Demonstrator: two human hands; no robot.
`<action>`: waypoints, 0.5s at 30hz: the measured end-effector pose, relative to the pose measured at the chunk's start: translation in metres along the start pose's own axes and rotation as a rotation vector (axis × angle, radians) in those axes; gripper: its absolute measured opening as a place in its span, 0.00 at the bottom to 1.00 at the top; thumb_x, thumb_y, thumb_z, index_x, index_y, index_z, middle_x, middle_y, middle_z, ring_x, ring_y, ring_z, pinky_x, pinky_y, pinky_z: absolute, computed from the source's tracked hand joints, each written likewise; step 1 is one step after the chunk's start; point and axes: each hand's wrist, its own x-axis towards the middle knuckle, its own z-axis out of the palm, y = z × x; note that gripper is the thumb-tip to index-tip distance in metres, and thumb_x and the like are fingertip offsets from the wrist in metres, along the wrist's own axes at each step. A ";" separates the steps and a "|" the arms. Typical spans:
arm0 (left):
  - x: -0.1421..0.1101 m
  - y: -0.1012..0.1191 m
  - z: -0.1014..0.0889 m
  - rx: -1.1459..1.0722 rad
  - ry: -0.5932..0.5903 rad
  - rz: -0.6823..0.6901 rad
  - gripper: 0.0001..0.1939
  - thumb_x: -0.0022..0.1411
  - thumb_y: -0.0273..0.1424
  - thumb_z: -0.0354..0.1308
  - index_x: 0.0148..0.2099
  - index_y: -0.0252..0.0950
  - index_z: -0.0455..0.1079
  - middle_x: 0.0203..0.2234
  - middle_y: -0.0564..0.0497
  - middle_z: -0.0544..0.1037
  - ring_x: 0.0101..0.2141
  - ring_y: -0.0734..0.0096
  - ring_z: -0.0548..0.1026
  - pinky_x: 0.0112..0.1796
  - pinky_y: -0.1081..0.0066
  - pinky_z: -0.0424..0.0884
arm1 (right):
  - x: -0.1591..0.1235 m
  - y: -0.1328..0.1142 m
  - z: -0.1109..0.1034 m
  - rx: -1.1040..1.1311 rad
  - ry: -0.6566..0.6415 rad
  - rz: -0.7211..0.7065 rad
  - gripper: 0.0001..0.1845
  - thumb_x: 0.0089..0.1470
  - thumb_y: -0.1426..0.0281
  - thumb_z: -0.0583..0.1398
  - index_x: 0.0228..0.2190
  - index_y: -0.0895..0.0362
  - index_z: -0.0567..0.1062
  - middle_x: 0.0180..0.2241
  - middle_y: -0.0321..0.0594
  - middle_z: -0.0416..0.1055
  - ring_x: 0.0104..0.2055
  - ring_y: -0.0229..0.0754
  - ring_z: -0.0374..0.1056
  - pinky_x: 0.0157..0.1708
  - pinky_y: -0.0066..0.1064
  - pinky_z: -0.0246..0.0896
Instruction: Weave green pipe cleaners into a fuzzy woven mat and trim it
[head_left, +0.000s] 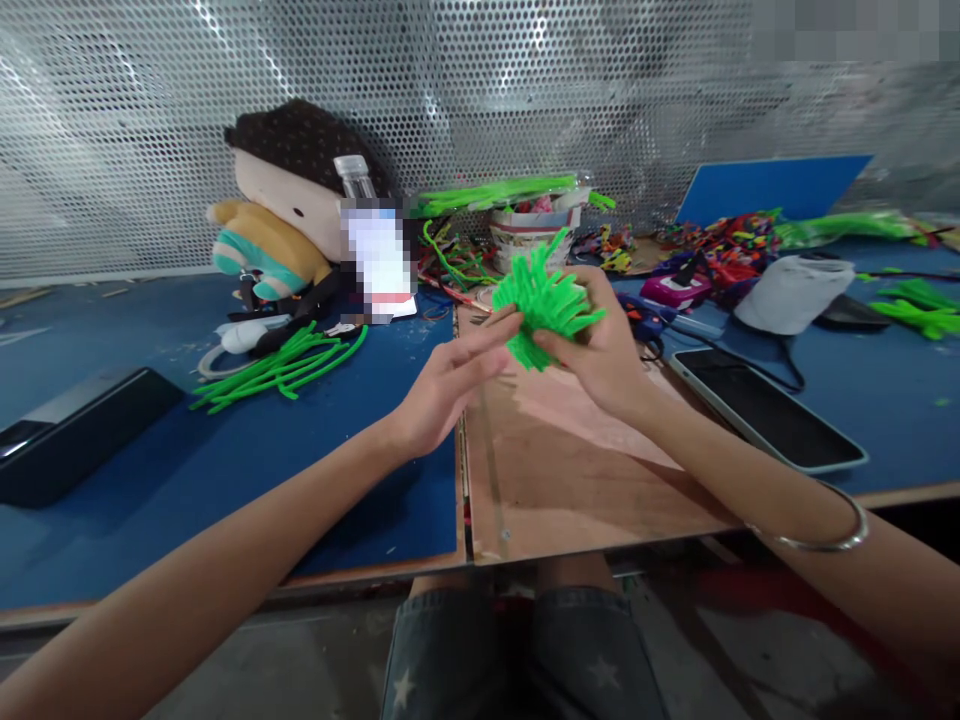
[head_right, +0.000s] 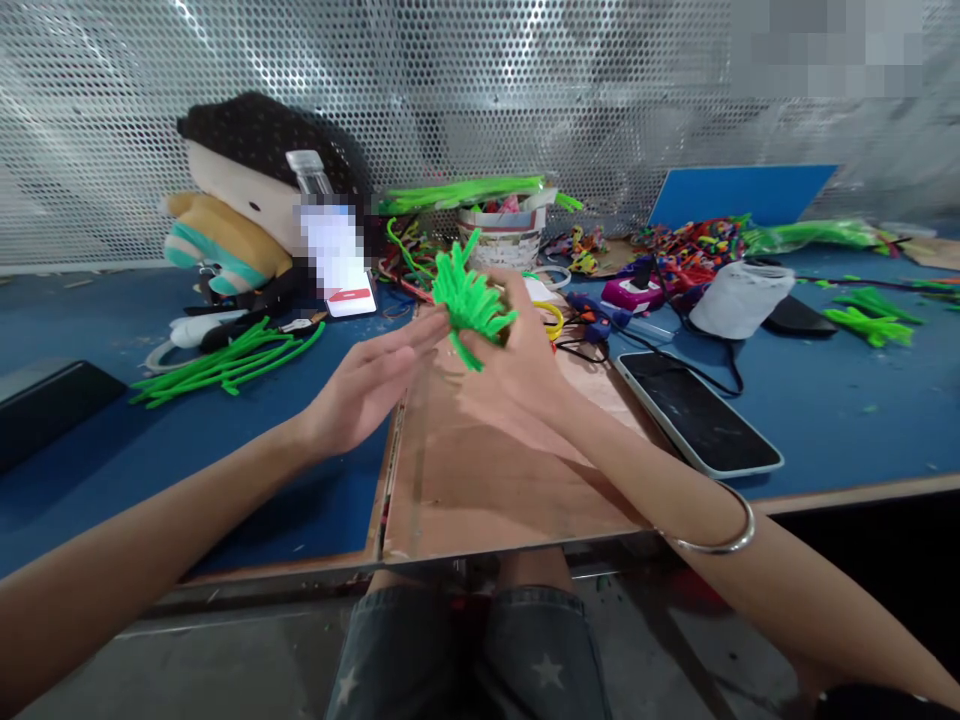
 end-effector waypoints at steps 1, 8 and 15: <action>0.000 -0.002 -0.002 0.105 0.037 0.047 0.15 0.55 0.34 0.58 0.46 0.40 0.72 0.52 0.50 0.70 0.58 0.61 0.60 0.54 0.64 0.56 | 0.001 0.001 0.000 0.071 0.033 0.056 0.21 0.42 0.69 0.62 0.40 0.49 0.62 0.39 0.36 0.67 0.42 0.44 0.65 0.43 0.39 0.62; 0.009 -0.003 -0.021 0.613 0.401 0.302 0.26 0.48 0.30 0.65 0.50 0.38 0.65 0.46 0.48 0.71 0.47 0.65 0.67 0.47 0.68 0.61 | 0.005 -0.007 0.001 0.556 -0.103 0.364 0.21 0.36 0.73 0.64 0.36 0.51 0.68 0.36 0.35 0.72 0.39 0.43 0.69 0.38 0.38 0.66; 0.016 -0.006 -0.024 0.185 0.244 0.116 0.12 0.44 0.30 0.66 0.34 0.35 0.71 0.29 0.54 0.75 0.31 0.73 0.71 0.34 0.72 0.67 | 0.008 -0.005 -0.001 0.743 -0.162 0.445 0.17 0.35 0.79 0.63 0.31 0.54 0.70 0.33 0.32 0.74 0.36 0.38 0.70 0.39 0.33 0.64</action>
